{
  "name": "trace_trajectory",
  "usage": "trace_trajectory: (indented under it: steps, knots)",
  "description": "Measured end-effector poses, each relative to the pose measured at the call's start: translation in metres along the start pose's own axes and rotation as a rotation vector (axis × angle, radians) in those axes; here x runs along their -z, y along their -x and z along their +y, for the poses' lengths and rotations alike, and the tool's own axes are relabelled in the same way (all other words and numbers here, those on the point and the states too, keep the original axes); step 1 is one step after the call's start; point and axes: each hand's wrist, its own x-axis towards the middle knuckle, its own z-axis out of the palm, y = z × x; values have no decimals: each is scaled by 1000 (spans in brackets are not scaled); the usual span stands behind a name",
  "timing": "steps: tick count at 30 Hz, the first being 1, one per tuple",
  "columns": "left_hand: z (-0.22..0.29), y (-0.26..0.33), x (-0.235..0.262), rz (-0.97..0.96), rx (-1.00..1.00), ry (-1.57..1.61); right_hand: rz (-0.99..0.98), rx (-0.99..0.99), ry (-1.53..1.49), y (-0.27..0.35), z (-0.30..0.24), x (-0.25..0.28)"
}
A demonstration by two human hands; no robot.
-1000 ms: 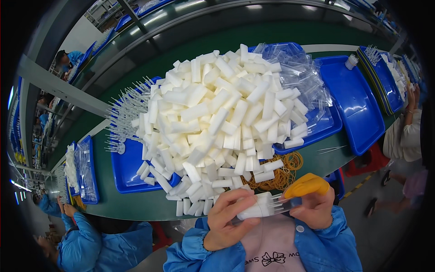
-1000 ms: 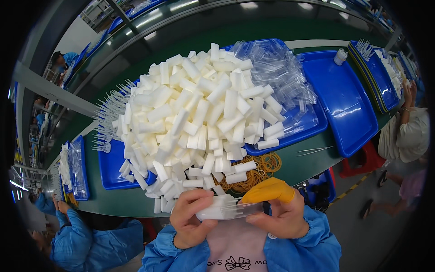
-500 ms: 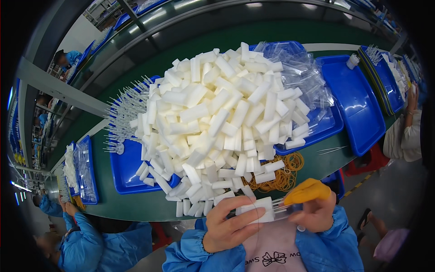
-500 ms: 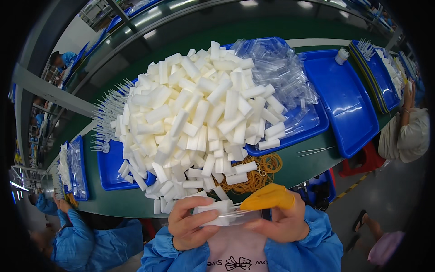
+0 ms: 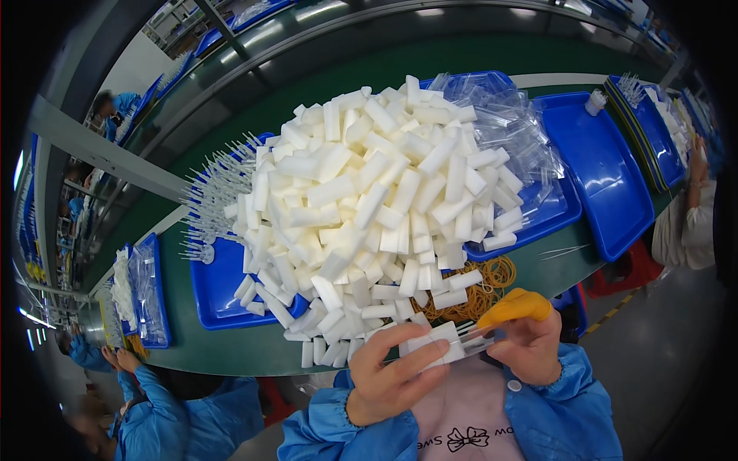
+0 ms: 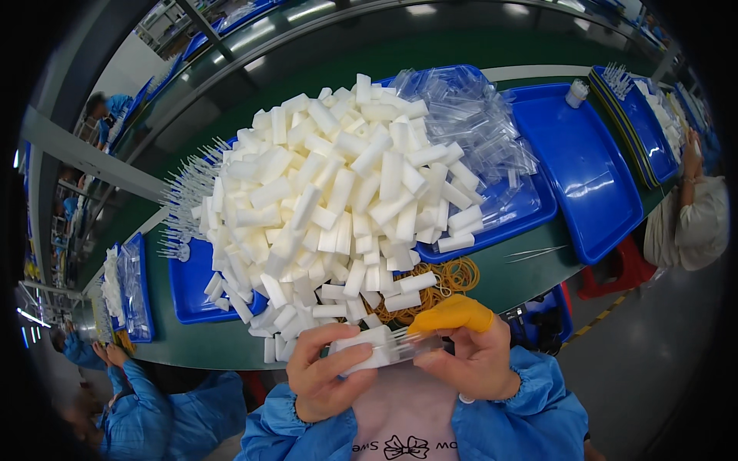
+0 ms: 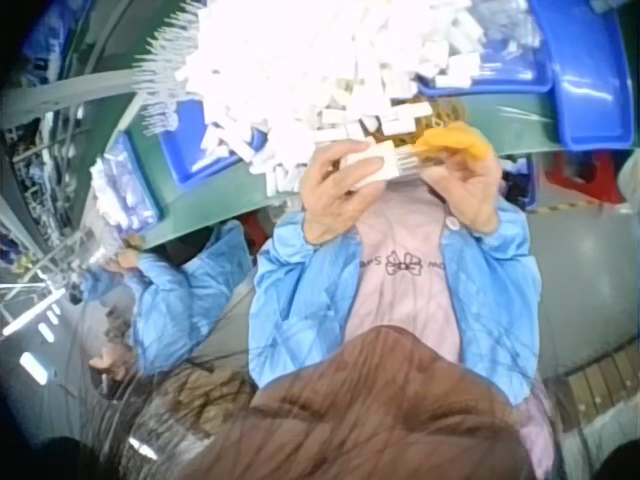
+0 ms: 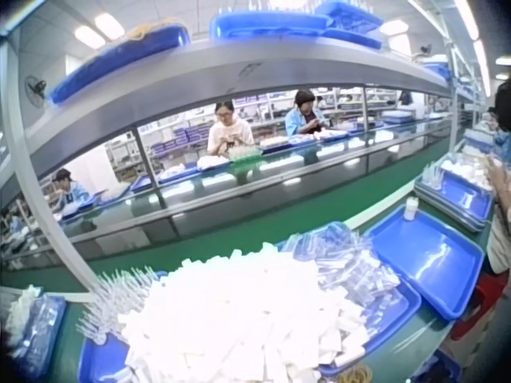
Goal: The person assembles small white cylindrical components by inserting them into a clear plastic holder. They use a yellow rubber band to secure the bundle and then use scissors to trim the excess band. The process is repeated for multiple units on a factory assembly line.
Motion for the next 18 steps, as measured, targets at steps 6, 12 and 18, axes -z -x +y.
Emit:
trace_trajectory:
  steps: [6,12,18]
  knots:
    - [-13,9,-14,145,296,407,-112,59,346,-12,-3,12]
    - [-15,20,-3,-14,664,1105,-9,23,182,-13,0,16]
    - [-15,25,5,-72,569,921,47,-25,189,-9,-2,15]
